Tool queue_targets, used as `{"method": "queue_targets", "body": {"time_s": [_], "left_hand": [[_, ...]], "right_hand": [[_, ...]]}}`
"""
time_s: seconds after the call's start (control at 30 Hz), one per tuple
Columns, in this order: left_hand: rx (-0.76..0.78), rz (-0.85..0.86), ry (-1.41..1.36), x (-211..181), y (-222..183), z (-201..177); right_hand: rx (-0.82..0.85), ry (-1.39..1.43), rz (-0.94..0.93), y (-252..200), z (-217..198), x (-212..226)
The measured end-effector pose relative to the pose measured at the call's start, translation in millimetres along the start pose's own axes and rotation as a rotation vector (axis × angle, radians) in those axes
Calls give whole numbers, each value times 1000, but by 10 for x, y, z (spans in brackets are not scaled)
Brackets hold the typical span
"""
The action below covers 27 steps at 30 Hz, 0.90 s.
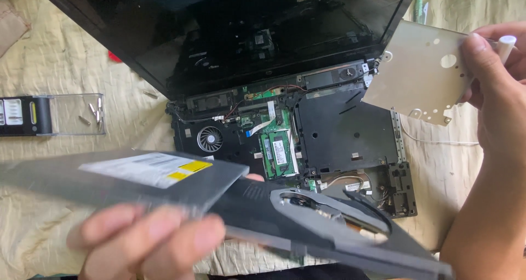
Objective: Repairing a laptop by removing internal components and reconnecting internal cables using a small tool.
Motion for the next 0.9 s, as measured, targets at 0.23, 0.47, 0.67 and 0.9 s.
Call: {"method": "queue_targets", "body": {"time_s": [0.23,0.47,0.67,0.9], "left_hand": [[39,663,-169,40,775,331],[87,815,-229,122,849,547],[531,516,-763,296,864,689],[690,290,-683,376,983,546]], "right_hand": [[15,-15,-22,-3,18,-12],[29,-56,-42,-13,39,25],[64,10,3,2,35,31],[69,27,-7,13,27,-1]]}}
Point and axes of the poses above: each hand's wrist, its own y-axis towards the middle knuckle, its own z-axis out of the palm, x = y × z, the point moved 4 cm from there along y, towards the middle knuckle, and after that the axes turned 3 degrees about -x, right-handed, at the moved point
